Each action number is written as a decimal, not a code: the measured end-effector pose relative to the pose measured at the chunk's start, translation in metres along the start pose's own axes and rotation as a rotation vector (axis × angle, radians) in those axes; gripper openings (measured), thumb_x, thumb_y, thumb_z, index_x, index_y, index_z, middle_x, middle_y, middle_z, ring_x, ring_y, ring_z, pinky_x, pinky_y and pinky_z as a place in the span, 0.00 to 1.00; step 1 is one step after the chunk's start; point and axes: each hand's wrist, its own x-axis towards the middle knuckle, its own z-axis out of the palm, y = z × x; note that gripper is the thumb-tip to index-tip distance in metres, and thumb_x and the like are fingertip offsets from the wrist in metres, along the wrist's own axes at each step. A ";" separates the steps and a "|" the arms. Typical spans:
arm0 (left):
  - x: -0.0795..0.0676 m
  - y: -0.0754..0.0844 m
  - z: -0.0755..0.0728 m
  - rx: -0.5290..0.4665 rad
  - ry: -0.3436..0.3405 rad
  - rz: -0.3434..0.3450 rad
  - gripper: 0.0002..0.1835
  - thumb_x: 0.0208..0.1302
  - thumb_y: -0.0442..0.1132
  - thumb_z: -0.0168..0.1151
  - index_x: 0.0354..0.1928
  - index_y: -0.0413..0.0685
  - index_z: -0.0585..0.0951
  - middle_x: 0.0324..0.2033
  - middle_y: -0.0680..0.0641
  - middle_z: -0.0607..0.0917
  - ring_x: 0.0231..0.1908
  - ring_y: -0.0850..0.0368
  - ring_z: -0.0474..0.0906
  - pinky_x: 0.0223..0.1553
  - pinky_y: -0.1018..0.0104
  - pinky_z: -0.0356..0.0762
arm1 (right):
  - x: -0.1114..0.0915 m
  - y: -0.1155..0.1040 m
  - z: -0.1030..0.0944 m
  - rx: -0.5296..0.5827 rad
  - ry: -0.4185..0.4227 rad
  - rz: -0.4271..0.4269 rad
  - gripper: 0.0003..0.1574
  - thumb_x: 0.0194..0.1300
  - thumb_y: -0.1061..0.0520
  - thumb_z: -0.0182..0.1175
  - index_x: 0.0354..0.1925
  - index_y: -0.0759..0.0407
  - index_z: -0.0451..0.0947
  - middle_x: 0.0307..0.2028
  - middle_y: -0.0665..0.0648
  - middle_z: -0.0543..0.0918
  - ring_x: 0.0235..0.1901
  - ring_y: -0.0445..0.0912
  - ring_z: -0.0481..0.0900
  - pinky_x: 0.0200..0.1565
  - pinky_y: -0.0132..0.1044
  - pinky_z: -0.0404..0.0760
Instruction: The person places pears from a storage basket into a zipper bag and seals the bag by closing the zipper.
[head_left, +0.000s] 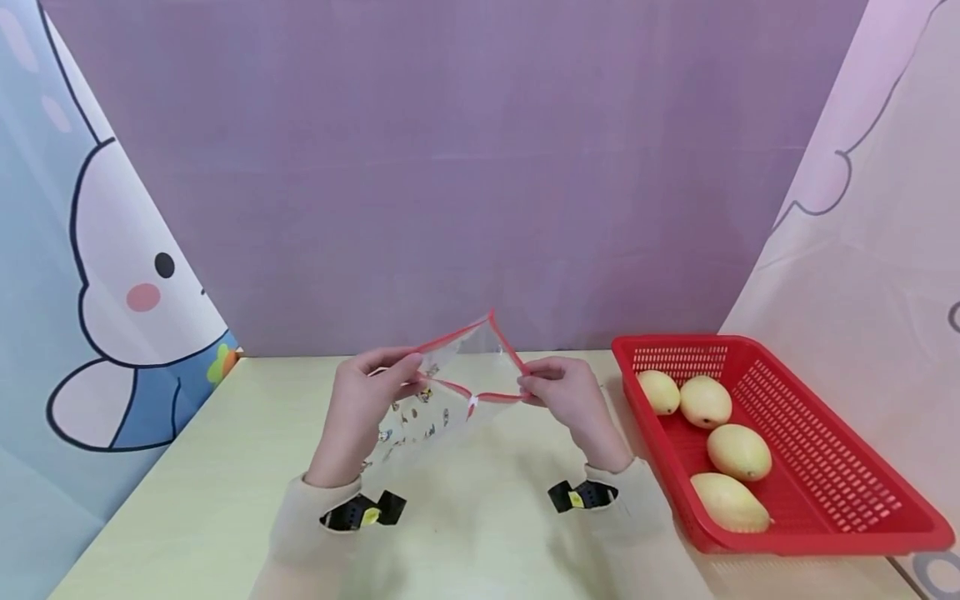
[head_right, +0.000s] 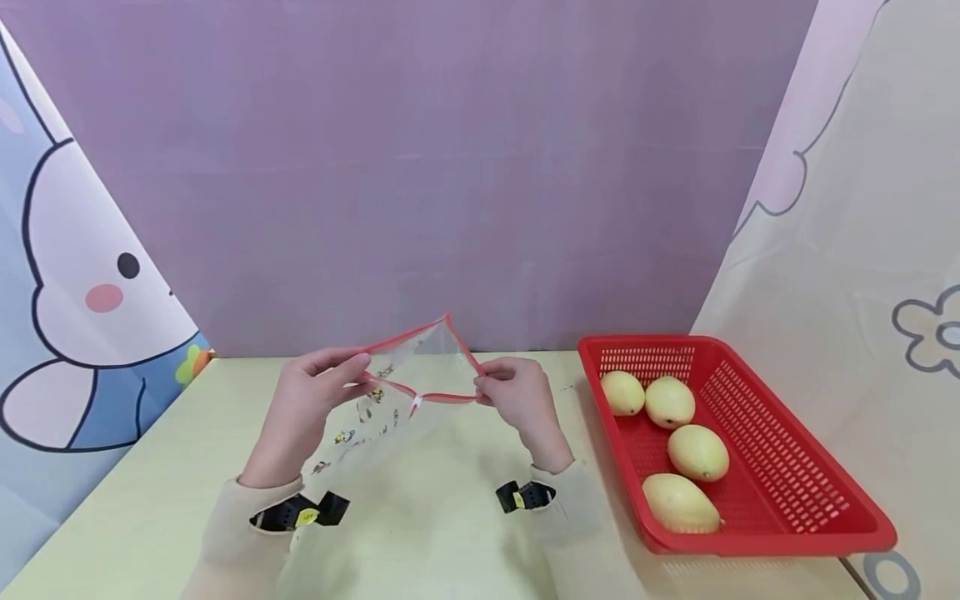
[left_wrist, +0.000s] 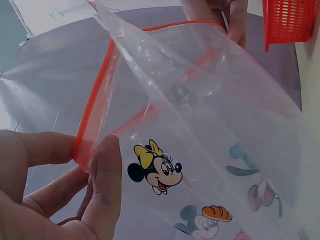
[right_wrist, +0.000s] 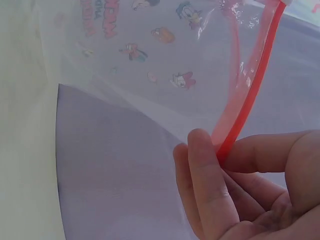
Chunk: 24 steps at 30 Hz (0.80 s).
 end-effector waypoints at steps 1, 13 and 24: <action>0.000 0.001 -0.002 -0.009 0.003 0.002 0.15 0.68 0.35 0.67 0.52 0.33 0.84 0.39 0.37 0.82 0.34 0.51 0.87 0.46 0.58 0.86 | 0.000 -0.001 -0.002 0.003 -0.005 0.000 0.16 0.68 0.65 0.65 0.53 0.71 0.82 0.40 0.64 0.87 0.36 0.49 0.86 0.46 0.44 0.87; -0.002 0.010 -0.007 0.198 0.036 0.021 0.10 0.70 0.36 0.65 0.45 0.33 0.83 0.38 0.40 0.81 0.32 0.53 0.85 0.41 0.61 0.87 | -0.004 -0.011 -0.014 -0.018 0.040 0.041 0.15 0.70 0.63 0.63 0.53 0.69 0.82 0.44 0.66 0.86 0.37 0.47 0.85 0.49 0.44 0.86; -0.001 0.012 -0.004 0.450 0.012 0.063 0.07 0.70 0.40 0.62 0.41 0.42 0.82 0.44 0.43 0.83 0.44 0.48 0.77 0.40 0.59 0.73 | -0.008 -0.013 -0.009 -0.025 0.050 -0.024 0.13 0.68 0.64 0.64 0.49 0.68 0.84 0.38 0.64 0.86 0.34 0.48 0.84 0.46 0.42 0.87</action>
